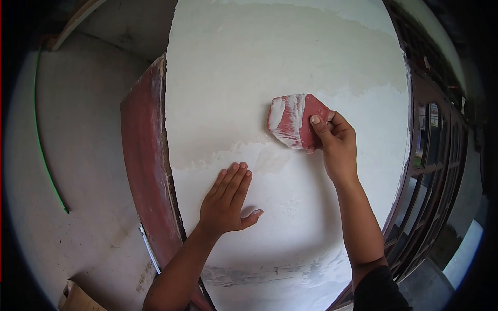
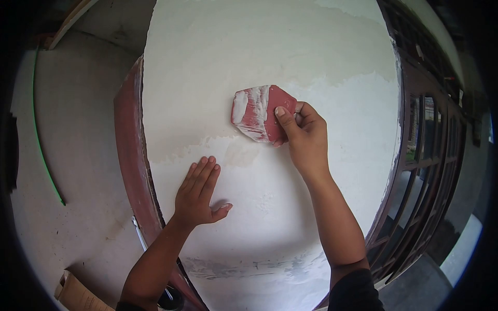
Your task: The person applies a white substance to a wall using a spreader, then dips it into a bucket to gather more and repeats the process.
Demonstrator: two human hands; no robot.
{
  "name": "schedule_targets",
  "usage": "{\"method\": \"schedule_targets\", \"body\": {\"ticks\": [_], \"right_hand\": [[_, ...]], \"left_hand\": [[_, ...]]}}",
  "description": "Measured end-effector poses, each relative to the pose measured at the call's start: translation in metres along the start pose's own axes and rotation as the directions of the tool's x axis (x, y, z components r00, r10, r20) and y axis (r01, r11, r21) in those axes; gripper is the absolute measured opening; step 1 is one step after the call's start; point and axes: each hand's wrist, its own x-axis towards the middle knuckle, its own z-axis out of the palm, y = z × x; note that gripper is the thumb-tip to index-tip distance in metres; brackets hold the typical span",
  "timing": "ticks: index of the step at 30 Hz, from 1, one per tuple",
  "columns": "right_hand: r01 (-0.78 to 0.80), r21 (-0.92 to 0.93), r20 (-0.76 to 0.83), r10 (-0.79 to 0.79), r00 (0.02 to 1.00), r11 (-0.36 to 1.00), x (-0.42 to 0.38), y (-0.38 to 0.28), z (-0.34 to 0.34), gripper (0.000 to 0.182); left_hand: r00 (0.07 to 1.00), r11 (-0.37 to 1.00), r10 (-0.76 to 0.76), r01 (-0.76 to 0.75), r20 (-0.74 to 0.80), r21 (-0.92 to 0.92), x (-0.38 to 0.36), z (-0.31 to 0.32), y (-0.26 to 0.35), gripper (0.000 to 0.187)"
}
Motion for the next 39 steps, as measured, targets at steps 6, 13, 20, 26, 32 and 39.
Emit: {"method": "schedule_targets", "body": {"ticks": [6,13,20,26,32,39], "right_hand": [[-0.078,-0.348,-0.143,0.03,0.989,0.934,0.011,0.002,-0.011,0.031],[-0.03,-0.077,-0.136,0.019,0.991,0.997,0.01,0.001,-0.045,0.026],[-0.04,-0.411,-0.02,0.035,0.999,0.911,0.01,0.002,0.003,0.026],[-0.062,-0.188,-0.184,0.027,0.983,0.98,0.001,0.0,-0.036,0.025],[-0.016,-0.199,-0.044,0.007,0.999,0.98,-0.003,-0.002,0.01,0.027],[-0.032,-0.219,-0.265,-0.027,0.964,0.975,-0.006,0.009,-0.03,0.026]], "left_hand": [[1.0,1.0,-0.003,0.003,0.007,-0.015,0.0,0.0,-0.001,0.075],[1.0,1.0,-0.016,0.016,0.005,0.02,-0.001,0.001,0.0,0.075],[1.0,1.0,-0.012,0.012,0.008,-0.008,-0.001,0.0,-0.001,0.076],[1.0,1.0,-0.016,0.016,0.002,-0.009,0.0,0.001,0.0,0.076],[1.0,1.0,-0.021,0.021,0.0,-0.016,0.0,0.0,0.0,0.075],[1.0,1.0,-0.024,0.024,0.006,-0.003,-0.001,0.001,0.001,0.076]]}}
